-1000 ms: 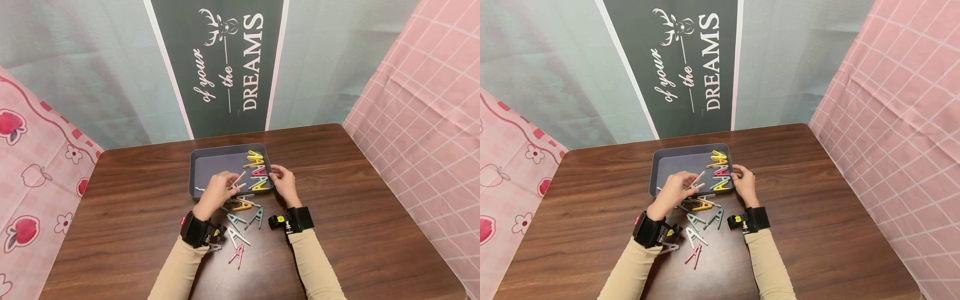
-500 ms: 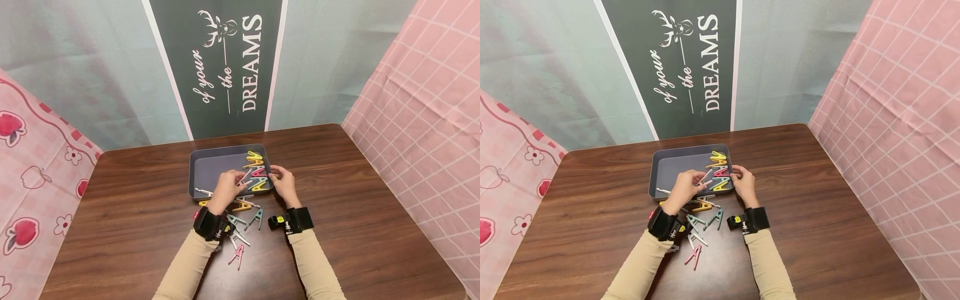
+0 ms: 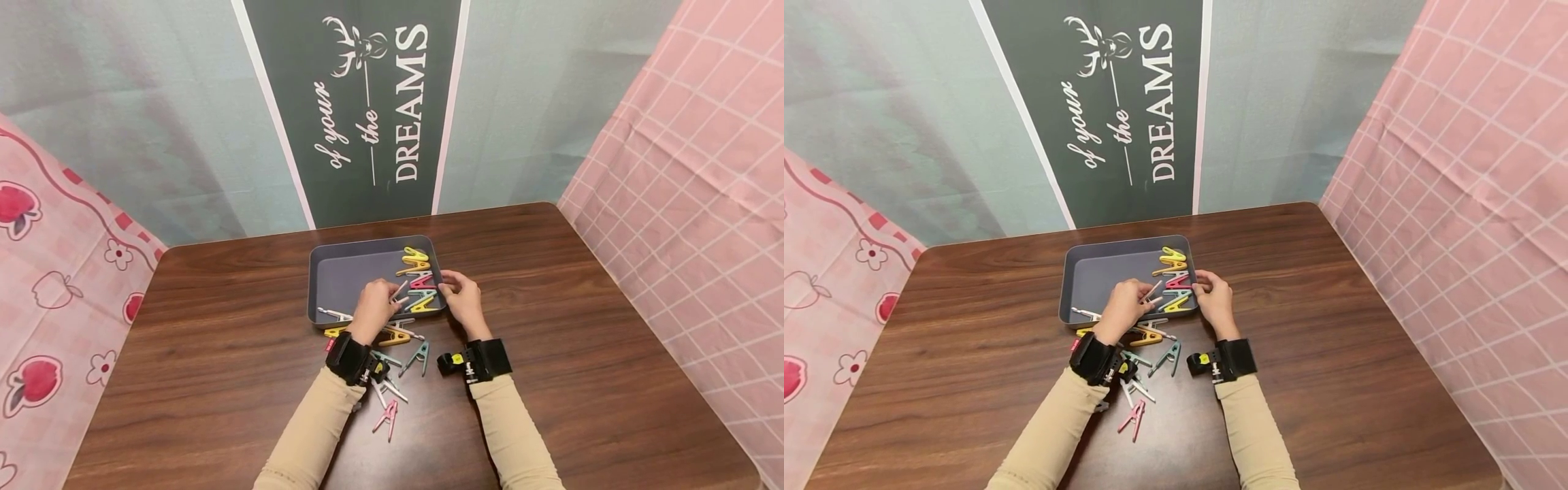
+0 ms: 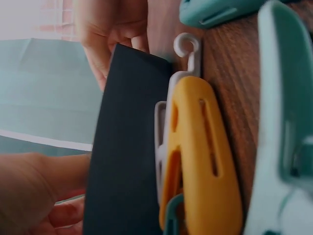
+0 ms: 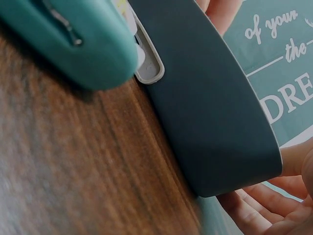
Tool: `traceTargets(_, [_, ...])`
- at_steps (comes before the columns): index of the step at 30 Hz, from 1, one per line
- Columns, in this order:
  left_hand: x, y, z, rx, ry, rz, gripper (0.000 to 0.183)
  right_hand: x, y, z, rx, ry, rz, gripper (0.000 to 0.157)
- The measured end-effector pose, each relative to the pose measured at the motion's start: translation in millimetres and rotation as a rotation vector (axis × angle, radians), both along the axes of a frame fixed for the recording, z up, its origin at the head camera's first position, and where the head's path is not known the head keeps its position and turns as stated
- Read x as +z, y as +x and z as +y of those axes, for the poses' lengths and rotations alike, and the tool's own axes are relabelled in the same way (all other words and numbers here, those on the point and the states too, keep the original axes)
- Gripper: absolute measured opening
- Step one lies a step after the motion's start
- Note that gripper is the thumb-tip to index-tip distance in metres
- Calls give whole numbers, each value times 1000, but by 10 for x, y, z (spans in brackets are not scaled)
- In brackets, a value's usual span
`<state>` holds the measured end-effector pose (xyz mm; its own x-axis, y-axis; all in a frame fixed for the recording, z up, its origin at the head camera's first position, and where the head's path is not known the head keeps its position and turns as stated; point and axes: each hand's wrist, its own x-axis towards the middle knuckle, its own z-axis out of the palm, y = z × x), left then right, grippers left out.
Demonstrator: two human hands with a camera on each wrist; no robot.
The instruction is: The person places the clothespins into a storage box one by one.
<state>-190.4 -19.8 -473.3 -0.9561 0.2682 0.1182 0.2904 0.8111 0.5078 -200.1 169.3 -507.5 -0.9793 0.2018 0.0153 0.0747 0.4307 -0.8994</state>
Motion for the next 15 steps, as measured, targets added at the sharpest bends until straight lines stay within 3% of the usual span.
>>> traceTargets(10, [-44, -19, 56, -10, -75, 20, 22, -5, -1, 6, 3, 5, 9, 31])
traceTargets(15, [-50, -29, 63, 0, -54, -28, 22, -10, 6, -4, 1, 11, 19, 30])
